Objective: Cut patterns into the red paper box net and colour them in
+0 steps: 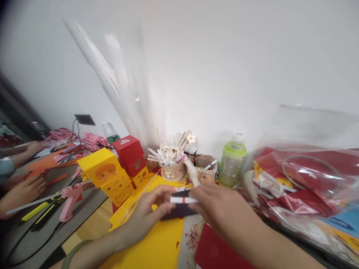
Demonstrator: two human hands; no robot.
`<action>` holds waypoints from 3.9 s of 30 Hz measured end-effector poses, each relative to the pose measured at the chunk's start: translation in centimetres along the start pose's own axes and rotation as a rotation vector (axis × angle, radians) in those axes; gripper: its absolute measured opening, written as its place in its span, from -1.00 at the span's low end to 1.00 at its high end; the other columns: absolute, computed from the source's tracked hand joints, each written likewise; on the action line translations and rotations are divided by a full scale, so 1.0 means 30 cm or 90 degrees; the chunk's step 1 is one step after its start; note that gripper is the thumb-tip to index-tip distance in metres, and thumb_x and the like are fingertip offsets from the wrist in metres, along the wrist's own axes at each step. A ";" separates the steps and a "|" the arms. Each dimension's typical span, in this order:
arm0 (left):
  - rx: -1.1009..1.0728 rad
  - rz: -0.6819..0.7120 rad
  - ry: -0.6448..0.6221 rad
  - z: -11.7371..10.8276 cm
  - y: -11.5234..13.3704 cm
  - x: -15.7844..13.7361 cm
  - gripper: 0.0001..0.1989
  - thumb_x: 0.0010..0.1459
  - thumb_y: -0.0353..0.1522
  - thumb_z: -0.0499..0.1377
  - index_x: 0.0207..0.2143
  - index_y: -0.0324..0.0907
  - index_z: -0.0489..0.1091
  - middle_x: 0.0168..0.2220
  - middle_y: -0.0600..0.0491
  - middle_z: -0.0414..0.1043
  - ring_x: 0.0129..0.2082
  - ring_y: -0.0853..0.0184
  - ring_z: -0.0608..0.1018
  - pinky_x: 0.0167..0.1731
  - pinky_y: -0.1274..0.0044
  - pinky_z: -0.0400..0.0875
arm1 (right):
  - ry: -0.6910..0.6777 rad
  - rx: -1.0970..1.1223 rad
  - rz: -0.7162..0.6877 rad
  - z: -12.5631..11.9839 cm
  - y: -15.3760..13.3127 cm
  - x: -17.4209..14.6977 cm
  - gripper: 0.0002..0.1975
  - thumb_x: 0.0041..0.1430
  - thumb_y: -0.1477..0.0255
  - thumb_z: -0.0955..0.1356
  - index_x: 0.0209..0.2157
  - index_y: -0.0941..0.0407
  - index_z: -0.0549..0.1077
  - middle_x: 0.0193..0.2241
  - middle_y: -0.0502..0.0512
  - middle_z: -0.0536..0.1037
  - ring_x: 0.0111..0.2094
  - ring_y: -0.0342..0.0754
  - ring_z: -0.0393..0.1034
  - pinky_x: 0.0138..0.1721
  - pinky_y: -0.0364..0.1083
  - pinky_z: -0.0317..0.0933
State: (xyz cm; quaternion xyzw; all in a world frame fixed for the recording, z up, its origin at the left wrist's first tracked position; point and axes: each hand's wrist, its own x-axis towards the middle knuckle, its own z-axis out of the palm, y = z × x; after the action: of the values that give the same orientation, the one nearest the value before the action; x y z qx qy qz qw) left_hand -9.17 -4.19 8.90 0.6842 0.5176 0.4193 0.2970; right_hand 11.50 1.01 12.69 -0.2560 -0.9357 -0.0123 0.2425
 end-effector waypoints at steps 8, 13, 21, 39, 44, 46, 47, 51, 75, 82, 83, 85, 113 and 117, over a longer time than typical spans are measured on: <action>0.197 0.086 0.194 -0.123 -0.177 0.200 -0.78 0.19 -0.44 -0.02 -0.16 -0.19 0.36 -0.15 -0.03 0.35 -0.17 0.28 0.43 -0.13 0.45 0.29 | 0.029 0.257 0.258 0.003 0.101 0.080 -0.67 0.15 0.15 0.27 -0.53 0.07 0.37 -0.67 -0.08 0.31 -0.63 -0.15 0.18 -0.62 -0.17 0.04; 0.241 0.132 0.150 -0.124 -0.205 0.271 -0.67 0.18 -0.50 -0.02 -0.05 -0.18 0.38 -0.05 -0.06 0.35 -0.08 0.22 0.44 -0.05 0.38 0.30 | 0.042 0.299 0.227 0.056 0.084 0.181 -0.78 0.21 0.27 0.24 -0.36 0.08 0.44 -0.41 0.02 0.56 -0.38 -0.06 0.44 -0.40 -0.16 0.26; 0.201 0.169 0.117 -0.161 -0.201 0.329 -0.80 0.26 -0.39 0.04 -0.10 -0.21 0.37 -0.03 -0.05 0.36 -0.04 0.25 0.43 -0.02 0.30 0.32 | -0.017 0.174 0.231 0.170 0.171 0.300 -0.81 0.24 0.38 0.27 -0.17 0.15 0.43 -0.29 0.06 0.53 -0.32 -0.08 0.45 -0.25 -0.01 0.33; 0.355 0.073 0.147 0.062 -0.218 0.259 -0.35 0.12 -0.46 -0.03 0.23 -0.39 -0.19 0.25 -0.31 -0.10 0.26 0.06 0.02 0.18 0.16 -0.01 | -0.232 -0.044 0.272 0.206 0.204 0.389 -0.74 0.24 0.37 0.28 -0.06 0.14 0.37 -0.09 0.13 0.44 -0.19 -0.04 0.41 -0.21 0.03 0.34; 0.407 0.080 0.132 0.083 -0.180 0.317 -0.35 0.13 -0.43 -0.03 0.22 -0.45 -0.20 0.23 -0.38 -0.05 0.22 0.00 0.10 0.12 0.15 0.09 | -0.116 -0.122 0.208 0.148 0.163 0.353 -0.76 0.26 0.36 0.25 -0.10 0.15 0.39 -0.14 0.13 0.48 -0.20 -0.03 0.41 -0.21 0.03 0.33; 0.426 0.083 0.129 0.082 -0.173 0.323 -0.41 0.15 -0.42 -0.04 0.20 -0.44 -0.10 0.20 -0.36 0.02 0.21 -0.01 0.12 0.13 0.15 0.08 | -0.075 -0.142 0.103 0.134 0.135 0.351 -0.74 0.28 0.41 0.21 -0.08 0.14 0.41 -0.10 0.16 0.50 -0.07 0.04 0.35 -0.11 0.05 0.26; 0.436 0.087 0.126 0.083 -0.171 0.323 -0.45 0.16 -0.41 -0.03 0.18 -0.41 -0.02 0.18 -0.34 0.07 0.20 -0.01 0.14 0.13 0.15 0.06 | -0.074 -0.143 0.031 0.132 0.125 0.356 -0.74 0.26 0.43 0.22 -0.07 0.12 0.43 -0.06 0.13 0.50 -0.01 0.05 0.30 -0.03 0.04 0.20; 0.471 0.103 0.112 0.098 -0.171 0.294 -0.55 0.16 -0.40 0.01 0.09 -0.39 0.17 0.08 -0.31 0.22 0.16 -0.02 0.20 0.14 0.14 0.05 | -0.080 -0.160 -0.164 0.162 0.152 0.402 -0.73 0.26 0.42 0.23 -0.10 0.08 0.49 0.04 0.04 0.46 0.15 0.09 0.13 0.15 0.06 -0.04; 0.649 0.069 0.034 -0.185 -0.144 0.463 -0.74 0.25 -0.29 0.08 -0.04 -0.20 0.30 -0.03 -0.06 0.31 -0.13 0.26 0.45 -0.15 0.33 0.40 | -0.019 -0.314 -0.141 0.217 0.252 0.446 -0.74 0.22 0.34 0.29 -0.08 0.13 0.39 -0.03 0.15 0.42 -0.05 0.04 0.34 -0.04 0.15 0.21; 0.665 0.041 0.002 -0.194 -0.135 0.472 -0.72 0.24 -0.29 0.09 -0.03 -0.21 0.29 -0.04 -0.06 0.32 -0.14 0.26 0.45 -0.17 0.33 0.41 | -0.025 -0.301 -0.120 0.217 0.241 0.451 -0.73 0.22 0.34 0.29 -0.06 0.14 0.38 -0.04 0.15 0.42 -0.07 0.03 0.35 -0.07 0.14 0.24; 0.660 0.042 0.012 -0.196 -0.129 0.471 -0.72 0.24 -0.29 0.09 -0.03 -0.22 0.29 -0.05 -0.06 0.32 -0.14 0.26 0.45 -0.17 0.33 0.41 | -0.026 -0.297 -0.116 0.217 0.239 0.451 -0.73 0.22 0.34 0.29 -0.06 0.14 0.38 -0.04 0.15 0.42 -0.07 0.03 0.35 -0.07 0.14 0.24; 0.647 0.047 0.045 -0.201 -0.112 0.465 -0.71 0.24 -0.29 0.09 -0.03 -0.22 0.29 -0.04 -0.06 0.32 -0.14 0.26 0.45 -0.17 0.33 0.41 | -0.027 -0.286 -0.110 0.216 0.236 0.450 -0.73 0.23 0.35 0.29 -0.06 0.14 0.38 -0.04 0.15 0.42 -0.07 0.03 0.36 -0.07 0.14 0.25; 0.212 0.412 0.220 -0.004 0.133 -0.021 -0.95 0.21 -0.40 0.07 -0.28 -0.20 0.31 -0.37 0.04 0.38 -0.36 0.34 0.44 -0.34 0.54 0.35 | 0.004 0.698 0.233 -0.090 -0.105 0.024 -0.77 0.11 0.26 0.34 -0.30 0.14 0.43 -0.59 -0.07 0.36 -0.60 -0.23 0.23 -0.61 -0.22 0.10; 0.281 0.484 0.159 0.054 0.157 -0.051 -0.80 0.27 -0.37 0.00 -0.36 -0.24 0.35 -0.48 0.02 0.34 -0.45 0.33 0.39 -0.44 0.54 0.28 | -0.024 0.746 0.254 -0.119 -0.165 -0.072 -0.72 0.15 0.23 0.29 -0.33 0.17 0.46 -0.62 -0.05 0.38 -0.61 -0.21 0.24 -0.59 -0.20 0.11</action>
State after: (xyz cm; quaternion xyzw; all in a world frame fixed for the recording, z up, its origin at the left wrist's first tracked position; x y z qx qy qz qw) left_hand -5.75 -6.96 11.69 0.8168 0.3387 0.4572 -0.0954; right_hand 12.32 -4.82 15.34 -0.2508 -0.7250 0.5537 0.3240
